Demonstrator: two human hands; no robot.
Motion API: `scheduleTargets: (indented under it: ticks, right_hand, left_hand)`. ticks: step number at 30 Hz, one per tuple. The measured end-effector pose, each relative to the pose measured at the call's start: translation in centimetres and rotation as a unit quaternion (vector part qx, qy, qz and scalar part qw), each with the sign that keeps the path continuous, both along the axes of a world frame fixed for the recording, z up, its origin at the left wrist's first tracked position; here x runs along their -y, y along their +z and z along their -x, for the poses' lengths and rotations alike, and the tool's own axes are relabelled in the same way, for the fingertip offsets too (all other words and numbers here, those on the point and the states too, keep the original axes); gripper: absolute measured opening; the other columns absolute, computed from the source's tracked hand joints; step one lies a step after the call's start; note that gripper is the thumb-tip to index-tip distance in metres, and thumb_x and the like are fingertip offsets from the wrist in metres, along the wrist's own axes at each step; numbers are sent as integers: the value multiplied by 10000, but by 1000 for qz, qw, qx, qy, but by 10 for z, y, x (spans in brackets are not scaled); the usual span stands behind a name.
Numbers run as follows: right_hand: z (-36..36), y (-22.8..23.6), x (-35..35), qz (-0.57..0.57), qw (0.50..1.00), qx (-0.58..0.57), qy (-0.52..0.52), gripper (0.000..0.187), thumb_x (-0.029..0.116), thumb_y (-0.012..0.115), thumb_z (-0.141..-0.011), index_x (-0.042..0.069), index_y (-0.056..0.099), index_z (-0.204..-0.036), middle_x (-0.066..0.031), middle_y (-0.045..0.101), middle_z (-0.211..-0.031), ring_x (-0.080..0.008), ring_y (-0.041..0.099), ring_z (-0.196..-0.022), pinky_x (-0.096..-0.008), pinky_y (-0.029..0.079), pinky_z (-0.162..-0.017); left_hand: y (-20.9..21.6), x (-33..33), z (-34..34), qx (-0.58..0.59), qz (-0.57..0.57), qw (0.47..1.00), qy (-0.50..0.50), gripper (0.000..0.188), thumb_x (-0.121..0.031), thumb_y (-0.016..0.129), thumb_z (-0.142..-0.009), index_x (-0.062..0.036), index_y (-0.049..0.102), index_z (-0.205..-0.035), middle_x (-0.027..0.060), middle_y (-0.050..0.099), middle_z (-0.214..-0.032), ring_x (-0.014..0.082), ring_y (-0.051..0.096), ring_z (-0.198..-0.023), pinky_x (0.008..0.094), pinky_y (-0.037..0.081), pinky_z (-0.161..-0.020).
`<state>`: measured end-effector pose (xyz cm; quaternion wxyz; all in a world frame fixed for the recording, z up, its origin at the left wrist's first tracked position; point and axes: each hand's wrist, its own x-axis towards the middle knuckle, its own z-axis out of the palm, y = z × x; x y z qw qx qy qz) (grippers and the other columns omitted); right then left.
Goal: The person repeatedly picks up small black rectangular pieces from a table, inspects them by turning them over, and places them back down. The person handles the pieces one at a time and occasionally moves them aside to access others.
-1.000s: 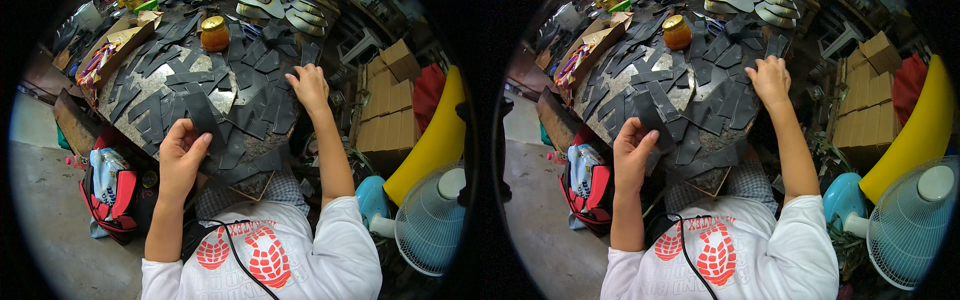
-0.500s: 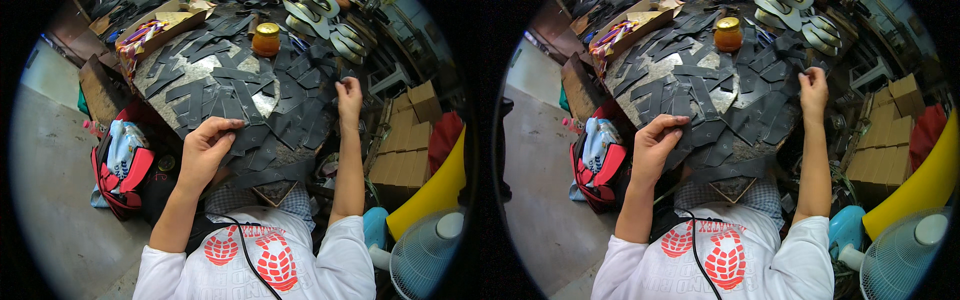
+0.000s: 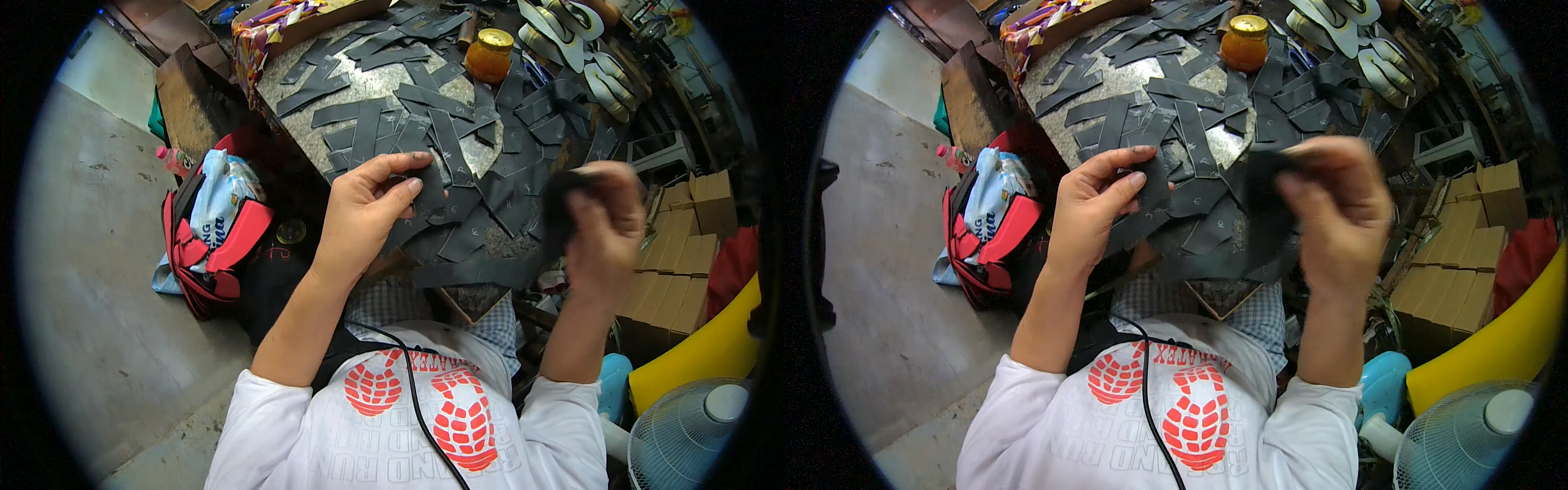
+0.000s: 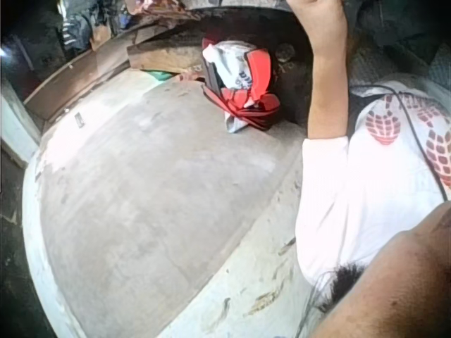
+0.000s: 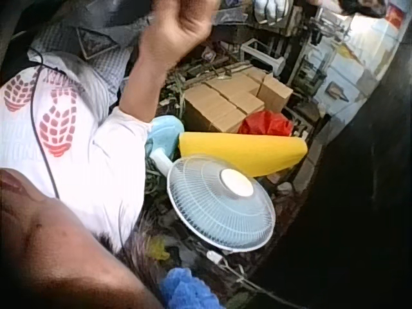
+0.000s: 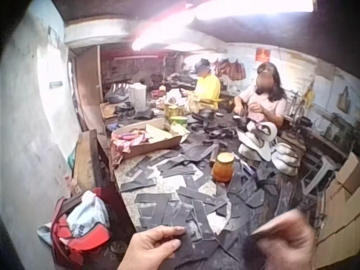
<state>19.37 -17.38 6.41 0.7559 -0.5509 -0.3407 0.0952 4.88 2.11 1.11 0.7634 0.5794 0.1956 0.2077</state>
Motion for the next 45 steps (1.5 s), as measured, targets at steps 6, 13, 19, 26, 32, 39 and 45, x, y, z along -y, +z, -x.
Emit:
scheduleTargets:
  ticks: [6,13,19,26,32,39,45]
  right_hand:
    - [43,-54,-18,108,976,-174,71,195,-35,711,-873,11,622,-1040,-16,669,-944,-59,631,-836,-199,509,-772]
    - [60,-68,-19,105,982,-153,46,158,-45,697,-883,32,582,-959,16,623,-887,-29,597,-798,-175,478,-727]
    - [64,-66,-22,113,983,-139,46,156,-52,688,-889,35,574,-949,22,613,-880,-20,587,-794,-167,470,-718]
    - [64,-68,-21,120,981,-148,47,167,-56,693,-870,44,586,-948,18,621,-887,-36,604,-807,-184,488,-750]
    - [63,-69,-20,119,979,-159,47,179,-67,695,-857,50,594,-946,18,624,-883,-40,606,-809,-188,490,-754]
    - [63,-66,-20,128,978,-162,42,176,-74,692,-854,49,591,-928,24,618,-872,-33,599,-799,-181,482,-745]
    - [64,-64,-20,138,978,-153,40,172,-72,692,-852,53,588,-908,33,606,-854,-19,583,-778,-168,465,-715]
  left_hand:
    - [-8,6,2,-15,-39,999,-7,309,5,579,-958,14,634,-1263,81,670,-1194,164,707,-985,214,572,-756]
    - [-8,16,3,-1,-88,996,2,285,7,569,-959,4,657,-1231,48,645,-1140,92,652,-933,217,562,-744]
    - [-6,18,4,5,-100,995,-1,295,22,558,-962,-3,653,-1241,48,647,-1172,101,659,-975,219,558,-756]
    - [-8,18,3,3,-103,995,-6,304,31,553,-965,-1,639,-1254,63,651,-1215,128,682,-977,230,572,-786]
    - [-6,18,4,-8,-127,992,-3,288,17,560,-964,4,651,-1236,61,654,-1219,115,672,-1002,215,553,-764]
    - [-4,20,5,5,-91,996,-1,284,17,590,-940,5,667,-1213,35,640,-1076,63,614,-880,205,529,-750]
    - [-6,19,7,33,-78,996,-22,362,51,657,-872,42,640,-1233,32,609,-1092,34,559,-873,178,494,-781]
